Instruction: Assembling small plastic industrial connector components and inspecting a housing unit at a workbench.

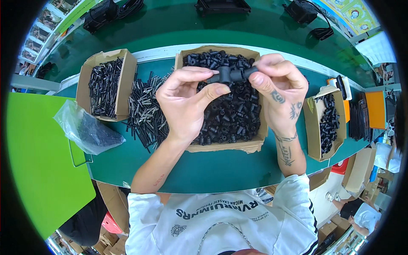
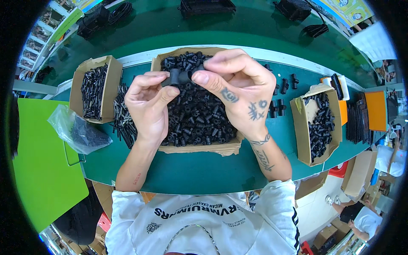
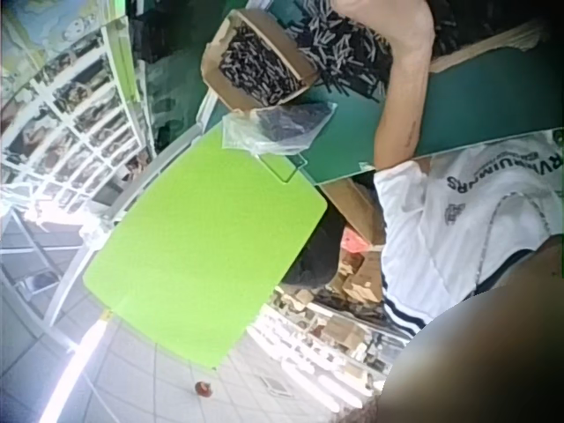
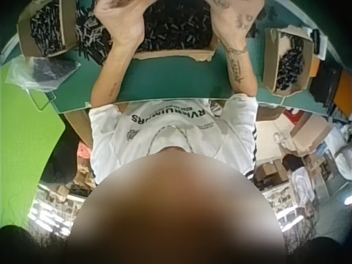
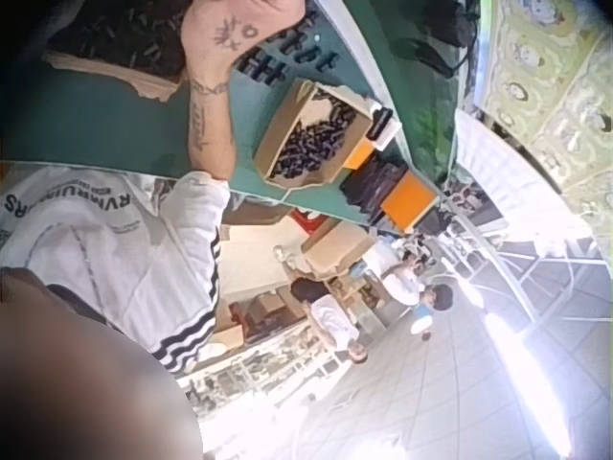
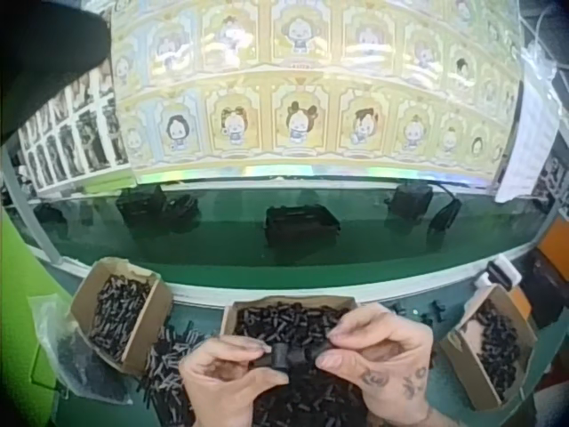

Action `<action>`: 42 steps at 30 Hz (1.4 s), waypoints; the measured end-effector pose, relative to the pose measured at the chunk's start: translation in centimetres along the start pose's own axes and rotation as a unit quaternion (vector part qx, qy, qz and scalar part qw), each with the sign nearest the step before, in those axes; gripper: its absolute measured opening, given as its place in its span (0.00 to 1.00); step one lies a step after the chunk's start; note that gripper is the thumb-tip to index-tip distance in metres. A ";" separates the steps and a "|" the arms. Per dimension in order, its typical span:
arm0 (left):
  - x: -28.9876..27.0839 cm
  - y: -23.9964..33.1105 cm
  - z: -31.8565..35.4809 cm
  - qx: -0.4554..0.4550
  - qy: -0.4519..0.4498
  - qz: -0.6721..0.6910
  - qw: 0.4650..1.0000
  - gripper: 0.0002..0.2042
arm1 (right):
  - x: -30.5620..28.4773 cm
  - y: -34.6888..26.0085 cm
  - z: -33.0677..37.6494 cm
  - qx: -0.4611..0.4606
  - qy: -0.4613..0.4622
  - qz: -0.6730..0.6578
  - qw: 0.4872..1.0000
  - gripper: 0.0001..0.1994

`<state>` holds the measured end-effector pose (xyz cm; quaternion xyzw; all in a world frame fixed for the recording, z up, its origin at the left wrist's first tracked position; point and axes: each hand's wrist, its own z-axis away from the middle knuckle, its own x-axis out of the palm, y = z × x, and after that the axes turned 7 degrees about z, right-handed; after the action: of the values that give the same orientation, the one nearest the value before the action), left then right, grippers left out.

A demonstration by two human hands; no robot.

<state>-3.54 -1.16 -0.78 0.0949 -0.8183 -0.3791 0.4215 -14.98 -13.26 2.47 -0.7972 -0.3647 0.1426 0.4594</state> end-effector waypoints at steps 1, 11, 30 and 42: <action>0.0 0.0 0.0 0.024 -0.011 -0.024 0.999 0.14 | 0.0 0.0 0.2 0.026 0.003 -0.021 0.999 0.10; 0.4 0.0 0.3 0.060 0.011 -0.092 0.994 0.14 | 1.7 1.3 1.3 0.039 0.039 -0.051 0.997 0.07; -0.6 1.0 -1.3 0.426 -0.184 -0.435 0.772 0.18 | 0.8 0.6 -0.1 -0.011 -0.090 0.235 0.968 0.31; -0.2 3.2 -2.5 -0.213 -0.097 -0.139 0.962 0.10 | 0.0 -0.2 -0.8 -0.163 -0.140 0.332 0.919 0.24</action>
<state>-0.99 -0.20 2.29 0.0787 -0.7343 -0.6068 0.2938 -14.59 -13.75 3.06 -0.9082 -0.1581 0.3356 0.1937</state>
